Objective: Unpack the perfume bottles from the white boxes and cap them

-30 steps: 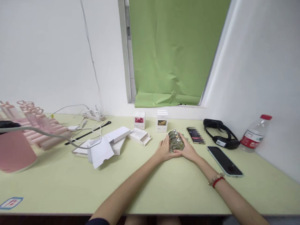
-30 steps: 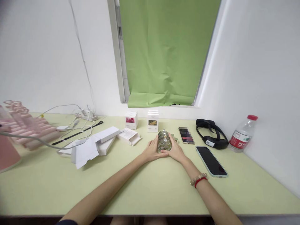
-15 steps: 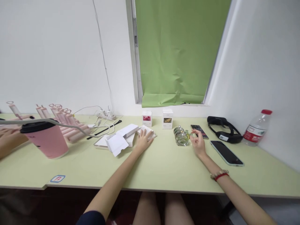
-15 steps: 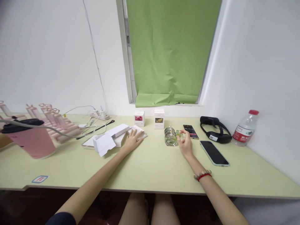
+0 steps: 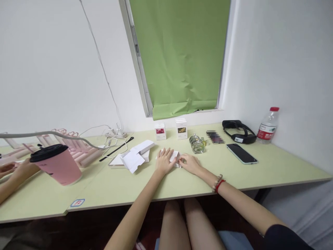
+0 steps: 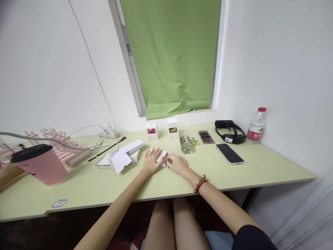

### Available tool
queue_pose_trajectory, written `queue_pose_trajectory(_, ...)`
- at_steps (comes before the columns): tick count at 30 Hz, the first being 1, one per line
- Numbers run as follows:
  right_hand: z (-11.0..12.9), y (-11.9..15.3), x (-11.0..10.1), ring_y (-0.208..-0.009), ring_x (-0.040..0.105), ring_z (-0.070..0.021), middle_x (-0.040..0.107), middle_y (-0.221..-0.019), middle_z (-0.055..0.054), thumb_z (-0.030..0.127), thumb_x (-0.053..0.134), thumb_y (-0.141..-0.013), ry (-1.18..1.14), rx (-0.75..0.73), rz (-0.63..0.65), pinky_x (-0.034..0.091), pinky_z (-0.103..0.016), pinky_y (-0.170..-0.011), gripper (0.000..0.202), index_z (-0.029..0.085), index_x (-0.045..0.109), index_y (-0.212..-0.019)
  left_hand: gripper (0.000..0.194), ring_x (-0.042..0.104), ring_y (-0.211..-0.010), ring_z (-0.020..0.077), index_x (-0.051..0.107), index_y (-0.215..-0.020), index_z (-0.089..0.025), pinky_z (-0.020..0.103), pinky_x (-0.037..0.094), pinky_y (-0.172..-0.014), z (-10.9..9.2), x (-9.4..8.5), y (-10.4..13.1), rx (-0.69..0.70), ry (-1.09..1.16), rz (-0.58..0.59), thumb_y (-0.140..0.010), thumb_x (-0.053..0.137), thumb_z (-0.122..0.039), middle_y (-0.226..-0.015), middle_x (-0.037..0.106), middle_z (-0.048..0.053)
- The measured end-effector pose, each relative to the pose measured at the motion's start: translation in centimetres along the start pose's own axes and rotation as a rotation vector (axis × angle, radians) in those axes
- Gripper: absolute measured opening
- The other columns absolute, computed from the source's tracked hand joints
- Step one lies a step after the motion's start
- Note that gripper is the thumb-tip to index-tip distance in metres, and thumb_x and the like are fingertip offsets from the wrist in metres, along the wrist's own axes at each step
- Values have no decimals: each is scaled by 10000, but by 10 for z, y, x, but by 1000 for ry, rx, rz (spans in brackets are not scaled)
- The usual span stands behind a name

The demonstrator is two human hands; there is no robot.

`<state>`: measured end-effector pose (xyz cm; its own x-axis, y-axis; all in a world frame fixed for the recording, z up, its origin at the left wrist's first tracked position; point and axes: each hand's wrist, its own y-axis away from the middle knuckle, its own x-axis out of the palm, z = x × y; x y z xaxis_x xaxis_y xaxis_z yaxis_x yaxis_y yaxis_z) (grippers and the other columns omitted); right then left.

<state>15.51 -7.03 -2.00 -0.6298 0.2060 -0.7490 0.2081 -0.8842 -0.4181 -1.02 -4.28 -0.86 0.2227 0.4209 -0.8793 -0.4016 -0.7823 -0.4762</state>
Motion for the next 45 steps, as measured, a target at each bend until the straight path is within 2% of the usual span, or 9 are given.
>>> queue_pose_trajectory(4,-11,-3,5,-792,587,-155,629,-885,8,318,581,-732,-20,95,-17,394,-253,-668,114,251,658,-782,451,438,-1159,258,519,-1168,-243,427,255,-1002,-2,-3,0,18,18,-27,-787,462,-477,-1197,558,61)
queue_pose_trajectory(12,-10,-2,5,-674,545,-116,592,-876,-3,327,536,-772,-107,66,-82,388,-243,-636,153,225,628,-839,359,506,-1006,248,572,-1057,-210,391,340,-881,-8,-3,-3,-1,35,-63,-765,496,-404,-1040,607,76)
queue_pose_trajectory(18,-8,-2,1,-527,469,-67,565,-857,10,374,510,-795,-250,-34,-36,400,-233,-589,199,198,601,-800,302,538,-940,230,612,-955,-203,367,355,-832,-3,2,-3,-112,24,-195,-785,470,-408,-957,638,66)
queue_pose_trajectory(23,-7,3,-3,-653,538,-105,558,-899,5,238,649,-634,-273,-209,36,431,-248,-668,315,207,562,-935,281,554,-879,224,637,-879,-202,350,374,-787,-1,6,-4,-101,6,-248,-788,481,-417,-862,660,58)
queue_pose_trajectory(26,-9,2,1,-716,544,-132,565,-828,11,158,631,-604,-246,-225,14,435,-259,-705,310,204,562,-903,280,563,-860,223,646,-852,-205,351,384,-790,1,8,-4,-90,18,-282,-800,480,-426,-828,670,53)
queue_pose_trajectory(31,-14,-5,10,-669,542,-122,559,-757,14,127,571,-679,-287,-188,-23,440,-252,-663,133,196,582,-792,277,580,-899,196,623,-955,-202,327,403,-820,0,2,-2,28,139,-296,-798,500,-394,-938,666,50)
queue_pose_trajectory(36,-10,-11,11,-644,542,-108,554,-831,-6,122,492,-781,-354,-200,-170,455,-248,-635,123,198,584,-809,539,494,-1104,228,432,-1243,-185,360,367,-925,-4,-9,4,164,172,-292,-737,527,-343,-1175,546,98)
queue_pose_trajectory(40,-5,-26,6,-665,549,-106,558,-835,-10,87,459,-804,-276,-292,-237,451,-229,-633,176,204,591,-797,670,392,-1212,277,290,-1323,-178,427,319,-977,6,2,4,100,189,-304,-698,517,-252,-1278,453,131)
queue_pose_trajectory(45,11,-68,-18,-628,529,-92,564,-835,-17,56,466,-779,-68,-581,-220,421,-191,-552,208,198,614,-744,457,468,-1123,240,364,-1231,-182,421,372,-932,28,23,-17,-102,341,-343,-778,423,-190,-1179,516,113)
